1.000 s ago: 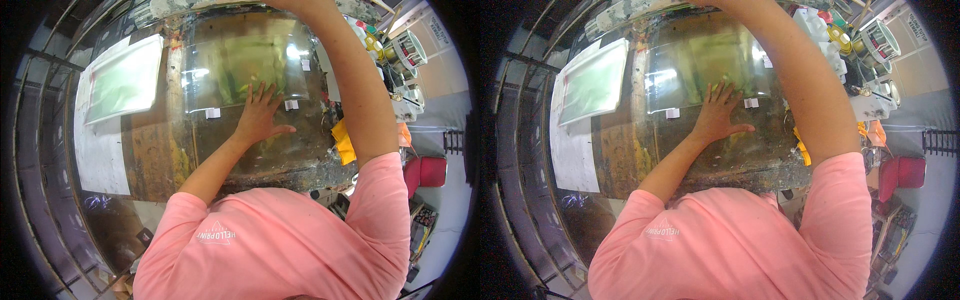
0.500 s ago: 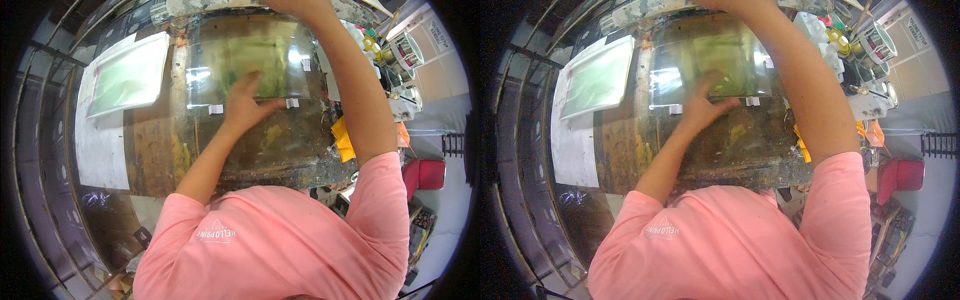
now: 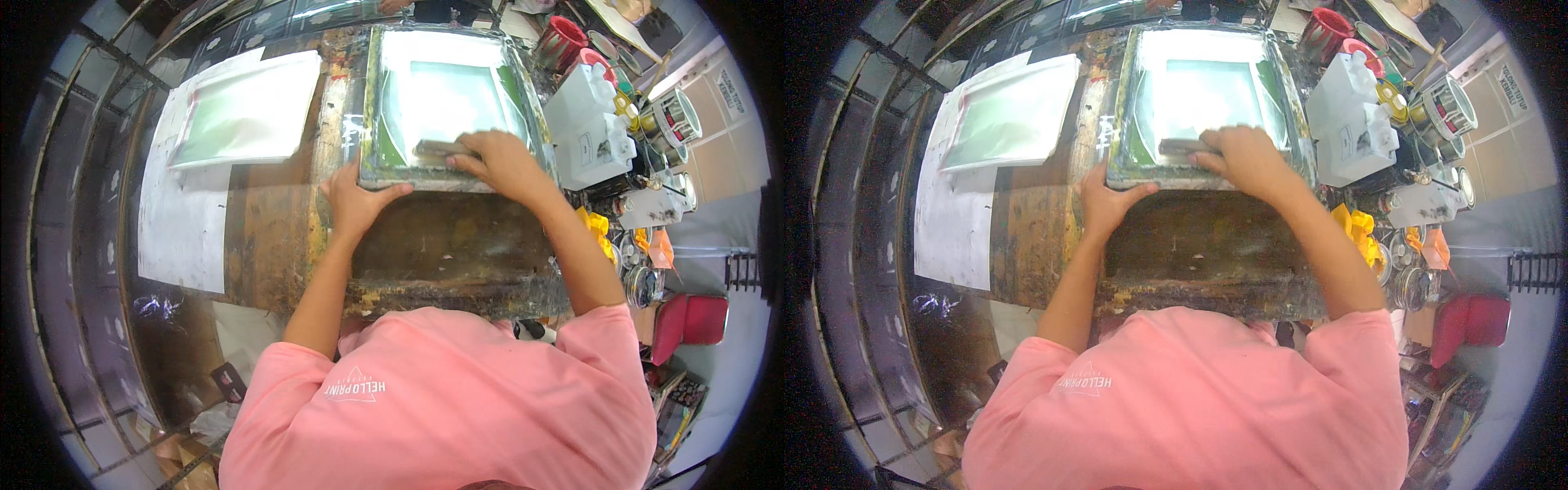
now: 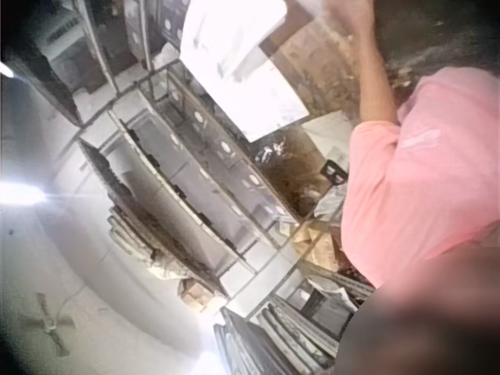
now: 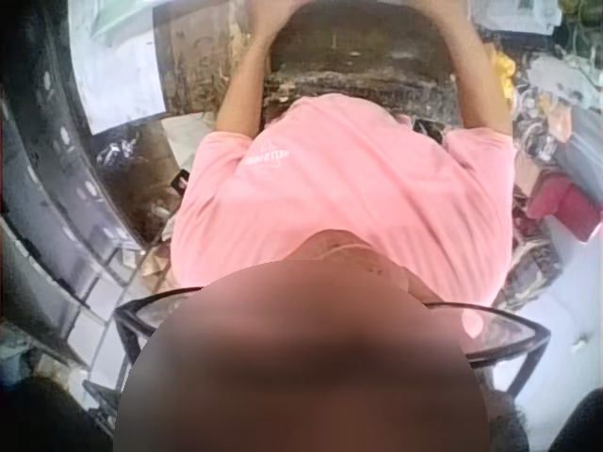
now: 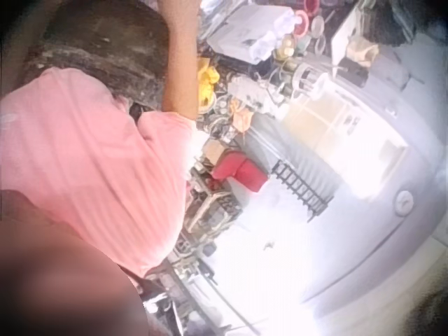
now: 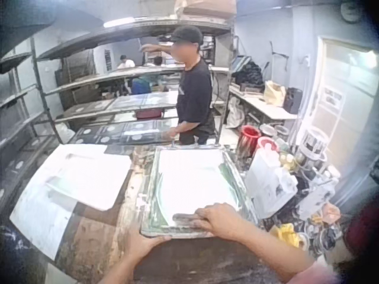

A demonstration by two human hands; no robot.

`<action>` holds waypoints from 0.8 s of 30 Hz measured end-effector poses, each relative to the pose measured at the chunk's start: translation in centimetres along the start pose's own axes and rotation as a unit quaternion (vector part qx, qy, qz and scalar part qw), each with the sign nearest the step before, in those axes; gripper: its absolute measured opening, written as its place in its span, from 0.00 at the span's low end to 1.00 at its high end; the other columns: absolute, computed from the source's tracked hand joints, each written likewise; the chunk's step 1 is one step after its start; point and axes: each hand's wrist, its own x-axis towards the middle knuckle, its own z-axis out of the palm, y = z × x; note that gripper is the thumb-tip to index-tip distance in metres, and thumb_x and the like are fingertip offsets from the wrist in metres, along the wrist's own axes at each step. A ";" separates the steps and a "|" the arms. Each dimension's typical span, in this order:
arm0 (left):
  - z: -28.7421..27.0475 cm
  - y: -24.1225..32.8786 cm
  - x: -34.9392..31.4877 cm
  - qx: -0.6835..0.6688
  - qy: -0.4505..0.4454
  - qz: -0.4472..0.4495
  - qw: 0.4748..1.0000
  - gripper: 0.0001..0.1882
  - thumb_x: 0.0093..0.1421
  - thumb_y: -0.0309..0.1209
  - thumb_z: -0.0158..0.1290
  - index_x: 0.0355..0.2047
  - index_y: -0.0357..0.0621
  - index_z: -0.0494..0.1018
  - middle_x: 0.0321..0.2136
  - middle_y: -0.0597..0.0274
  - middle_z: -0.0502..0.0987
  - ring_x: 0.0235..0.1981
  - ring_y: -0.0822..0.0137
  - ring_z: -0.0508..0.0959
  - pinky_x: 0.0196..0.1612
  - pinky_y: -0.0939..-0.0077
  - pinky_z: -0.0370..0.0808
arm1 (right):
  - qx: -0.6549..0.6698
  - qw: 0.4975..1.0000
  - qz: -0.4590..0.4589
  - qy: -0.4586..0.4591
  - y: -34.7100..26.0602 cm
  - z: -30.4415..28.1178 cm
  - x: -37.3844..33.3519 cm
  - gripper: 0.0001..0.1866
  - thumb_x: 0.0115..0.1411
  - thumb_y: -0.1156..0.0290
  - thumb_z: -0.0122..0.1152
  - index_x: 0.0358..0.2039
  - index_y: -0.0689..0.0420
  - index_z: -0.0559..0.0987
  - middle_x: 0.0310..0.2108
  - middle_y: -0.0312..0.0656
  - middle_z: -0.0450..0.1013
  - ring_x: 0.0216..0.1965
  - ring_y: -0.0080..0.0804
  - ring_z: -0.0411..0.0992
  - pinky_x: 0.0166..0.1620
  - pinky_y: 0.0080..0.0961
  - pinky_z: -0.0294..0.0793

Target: The person performs screen printing by repeatedly placing a screen with a flower stencil onto a work surface, applying green ink with a squeegee, and lifting the screen to reveal printed fabric. The process is repeated multiple times throughout the clip.

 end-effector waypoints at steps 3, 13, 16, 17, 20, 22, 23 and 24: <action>1.5 -2.4 -0.9 0.209 0.062 0.055 0.974 0.56 0.36 0.66 0.77 0.59 0.42 0.79 0.50 0.52 0.76 0.59 0.54 0.70 0.65 0.52 0.56 | 0.030 0.999 0.032 -0.016 -0.5 3.0 -1.5 0.19 0.66 0.48 0.65 0.39 0.53 0.85 0.38 0.43 0.80 0.42 0.51 0.78 0.41 0.50 0.79; 1.9 -3.8 -0.8 0.197 0.037 0.052 0.978 0.61 0.30 0.71 0.75 0.61 0.47 0.79 0.47 0.58 0.72 0.56 0.56 0.68 0.63 0.53 0.54 | -0.089 0.986 -0.020 0.138 3.0 7.5 3.2 0.18 0.63 0.52 0.69 0.43 0.53 0.83 0.38 0.41 0.78 0.42 0.43 0.79 0.40 0.43 0.82; 1.9 -3.9 -0.7 0.192 0.041 0.057 0.979 0.62 0.29 0.71 0.75 0.63 0.49 0.78 0.47 0.59 0.72 0.55 0.56 0.68 0.63 0.53 0.55 | -0.086 0.981 -0.016 0.173 7.0 7.6 9.2 0.16 0.65 0.51 0.66 0.44 0.49 0.83 0.38 0.40 0.78 0.42 0.45 0.79 0.41 0.45 0.83; 1.9 -3.8 -0.7 0.190 0.043 0.057 0.979 0.62 0.29 0.71 0.75 0.63 0.49 0.78 0.47 0.59 0.71 0.54 0.56 0.69 0.63 0.53 0.55 | -0.098 0.981 -0.012 0.168 8.2 7.4 11.3 0.18 0.66 0.49 0.64 0.43 0.49 0.83 0.38 0.41 0.79 0.42 0.45 0.79 0.42 0.46 0.82; 1.9 -3.6 -0.7 0.200 0.048 0.059 0.977 0.63 0.29 0.71 0.75 0.65 0.50 0.77 0.49 0.58 0.71 0.54 0.56 0.69 0.63 0.51 0.55 | -0.104 0.986 -0.021 0.126 11.0 5.0 15.9 0.23 0.68 0.43 0.60 0.43 0.51 0.84 0.37 0.43 0.80 0.42 0.47 0.80 0.44 0.47 0.81; 1.8 -3.5 -0.6 0.210 0.079 0.101 0.969 0.65 0.32 0.73 0.73 0.67 0.47 0.75 0.45 0.57 0.74 0.50 0.57 0.71 0.61 0.53 0.56 | -0.080 0.995 -0.004 0.062 12.2 2.7 18.1 0.26 0.68 0.39 0.58 0.44 0.51 0.84 0.37 0.45 0.81 0.43 0.49 0.80 0.46 0.48 0.80; 1.7 -3.4 -0.6 0.216 0.089 0.118 0.965 0.66 0.33 0.75 0.71 0.68 0.46 0.73 0.43 0.56 0.75 0.47 0.58 0.72 0.60 0.53 0.57 | -0.058 0.998 0.016 0.019 13.0 1.3 19.2 0.28 0.69 0.37 0.57 0.45 0.50 0.85 0.38 0.46 0.82 0.44 0.51 0.80 0.46 0.48 0.79; 1.7 -3.4 -0.6 0.178 0.075 0.097 0.976 0.66 0.33 0.72 0.73 0.68 0.45 0.74 0.41 0.57 0.76 0.48 0.57 0.71 0.60 0.54 0.58 | -0.030 0.999 0.026 -0.024 13.5 0.5 19.9 0.29 0.69 0.36 0.56 0.45 0.50 0.85 0.39 0.47 0.82 0.45 0.52 0.81 0.47 0.49 0.79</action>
